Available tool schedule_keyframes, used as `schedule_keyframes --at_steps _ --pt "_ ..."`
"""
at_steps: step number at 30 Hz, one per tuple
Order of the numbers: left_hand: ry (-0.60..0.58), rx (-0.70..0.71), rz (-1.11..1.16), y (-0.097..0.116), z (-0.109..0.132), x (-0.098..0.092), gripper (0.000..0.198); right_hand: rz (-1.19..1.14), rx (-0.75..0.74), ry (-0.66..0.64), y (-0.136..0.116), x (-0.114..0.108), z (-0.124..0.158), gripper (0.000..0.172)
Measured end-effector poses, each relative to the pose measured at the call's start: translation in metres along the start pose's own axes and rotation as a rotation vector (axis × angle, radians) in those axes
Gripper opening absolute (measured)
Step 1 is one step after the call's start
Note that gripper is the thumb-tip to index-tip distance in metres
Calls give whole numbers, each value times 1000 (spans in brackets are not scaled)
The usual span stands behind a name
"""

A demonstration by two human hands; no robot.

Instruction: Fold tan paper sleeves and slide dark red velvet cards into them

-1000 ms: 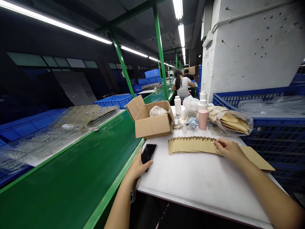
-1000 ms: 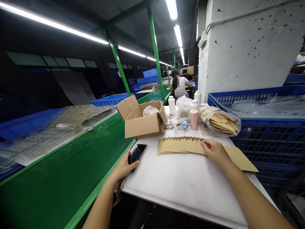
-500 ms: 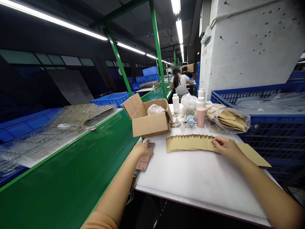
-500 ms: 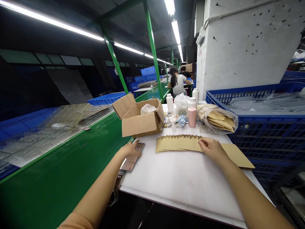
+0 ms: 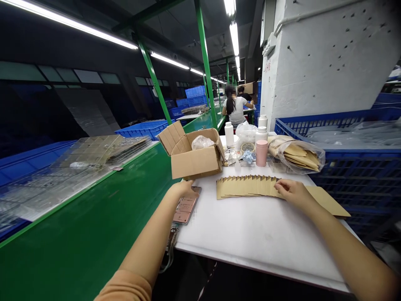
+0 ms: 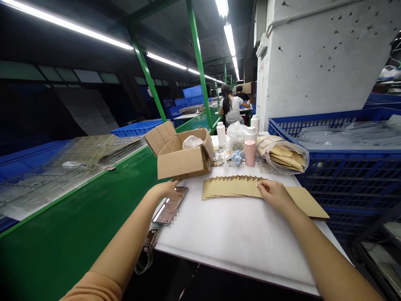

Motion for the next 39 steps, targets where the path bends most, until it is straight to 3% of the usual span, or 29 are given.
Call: schedule_keyframes --at_steps 2,4,6,9,12,15,18,21,28,39 --pt "59 50 -17 12 10 -18 65 -12 8 10 3 1 -1 24" --pt "123 129 -31 39 22 -33 49 -50 21 49 7 0 -3 24" --pt "195 259 -40 82 32 -44 39 -89 36 128 12 -6 -5 22" --pt "344 627 -20 164 49 -53 31 -62 30 273 18 -19 -7 24" --pt "412 926 74 225 53 -44 41 76 -13 347 17 -28 -9 24" --pt "405 1057 189 254 40 -18 46 246 -17 287 17 -21 -11 22" --pt "414 1210 195 268 37 16 60 339 -6 172 19 -1 -14 28" --pt "396 1230 203 272 33 35 58 377 21 107 22 17 -17 39" --pt "335 1202 250 274 29 35 52 367 103 76 32 25 -26 48" --pt "315 1216 342 270 32 31 54 257 121 118 41 24 -24 42"
Point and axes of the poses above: each hand's wrist, its own z-axis away from the middle knuckle, its own x-axis out of the palm, y = z × x, the point moved 8 cm from there along -z, towards the middle knuckle, and after that the axes turned 4 degrees about -z, right-handed, at the moved point
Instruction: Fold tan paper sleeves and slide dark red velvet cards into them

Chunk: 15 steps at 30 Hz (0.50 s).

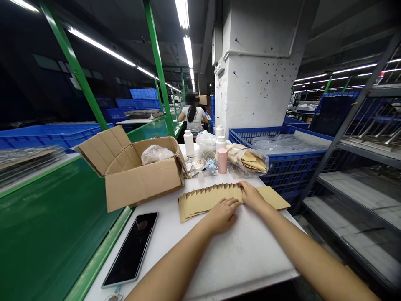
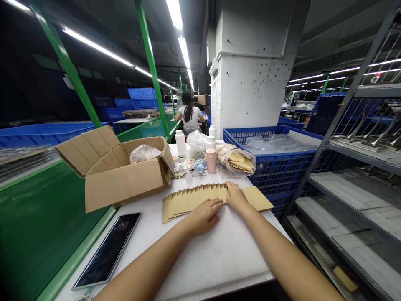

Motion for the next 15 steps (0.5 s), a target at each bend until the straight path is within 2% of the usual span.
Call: schedule_keyframes --at_steps 3,7,10,15 --pt "125 -81 134 -8 -1 -8 43 -32 -13 31 -3 -9 4 44" --pt "412 -352 501 -43 5 -18 17 -159 -81 109 -23 -27 13 45" --pt "532 -445 655 -61 10 -20 16 -306 -163 160 -48 -39 23 44" --pt "648 -495 775 -75 14 -25 21 -382 -299 118 -85 -41 38 44"
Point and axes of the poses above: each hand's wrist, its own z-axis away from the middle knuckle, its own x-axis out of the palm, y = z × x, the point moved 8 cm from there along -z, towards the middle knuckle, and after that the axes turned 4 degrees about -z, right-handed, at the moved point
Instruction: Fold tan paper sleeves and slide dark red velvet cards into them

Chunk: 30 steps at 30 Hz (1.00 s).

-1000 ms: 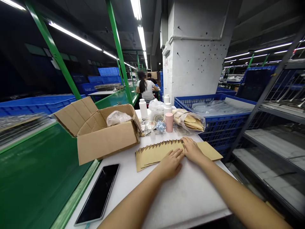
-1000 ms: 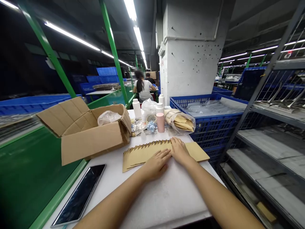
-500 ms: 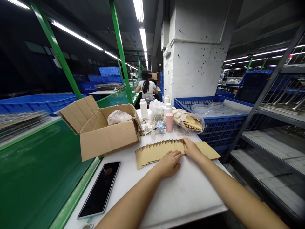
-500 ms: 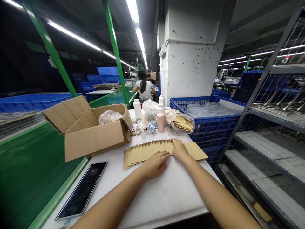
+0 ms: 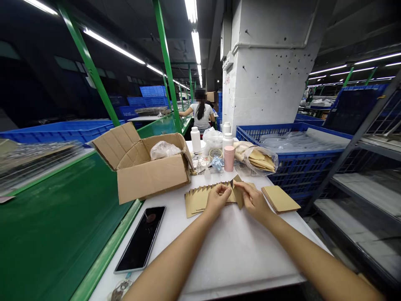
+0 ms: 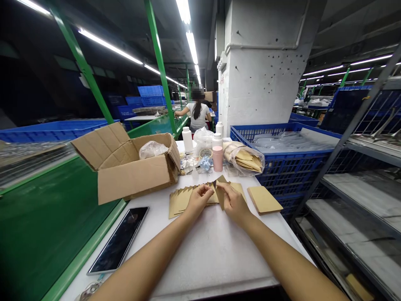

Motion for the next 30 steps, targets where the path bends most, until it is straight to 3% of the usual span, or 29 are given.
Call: schedule_keyframes --at_steps 9,13,18,22,30 --pt "24 -37 126 -2 0 0 25 -55 -67 -25 -14 4 3 40" --pt "27 -39 148 -1 -1 -1 25 -57 -73 58 -18 -3 2 33" --pt "0 -33 159 0 0 2 25 -71 152 108 6 -6 1 11" --pt "-66 -32 165 4 6 11 27 -209 312 36 26 5 2 20" --pt "-207 42 179 10 11 23 27 -458 360 59 36 8 3 27"
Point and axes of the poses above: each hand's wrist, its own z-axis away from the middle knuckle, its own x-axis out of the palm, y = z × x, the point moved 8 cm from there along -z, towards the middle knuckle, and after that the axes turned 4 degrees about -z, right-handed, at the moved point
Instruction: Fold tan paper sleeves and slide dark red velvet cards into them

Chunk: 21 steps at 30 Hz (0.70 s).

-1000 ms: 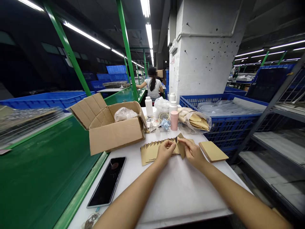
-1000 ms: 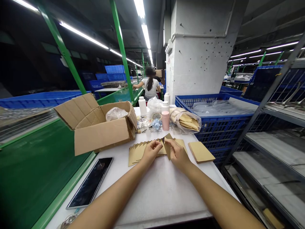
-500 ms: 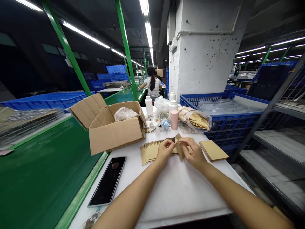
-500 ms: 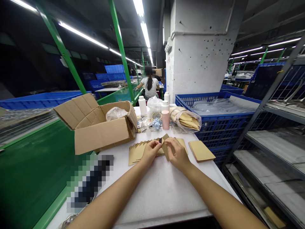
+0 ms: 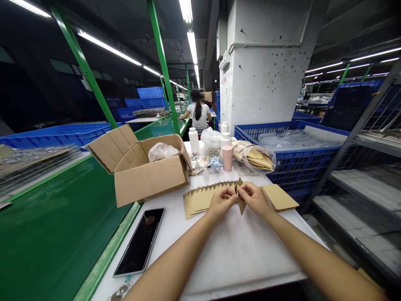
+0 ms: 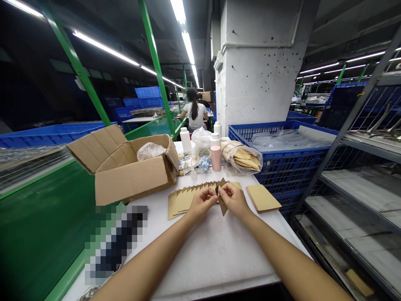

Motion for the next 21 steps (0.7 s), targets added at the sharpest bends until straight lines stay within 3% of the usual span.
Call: schedule_keyframes --at_steps 8,13,17,21 --pt "36 57 -56 3 -3 -7 20 -84 48 26 -2 -4 -2 32" --pt "29 30 -141 3 4 -1 15 -117 75 0 2 -2 1 33" --pt "43 18 -284 -3 12 4 20 -147 126 -47 17 -1 6 29" --pt "81 13 -382 -8 14 1 12 -159 180 -62 35 -3 7 27"
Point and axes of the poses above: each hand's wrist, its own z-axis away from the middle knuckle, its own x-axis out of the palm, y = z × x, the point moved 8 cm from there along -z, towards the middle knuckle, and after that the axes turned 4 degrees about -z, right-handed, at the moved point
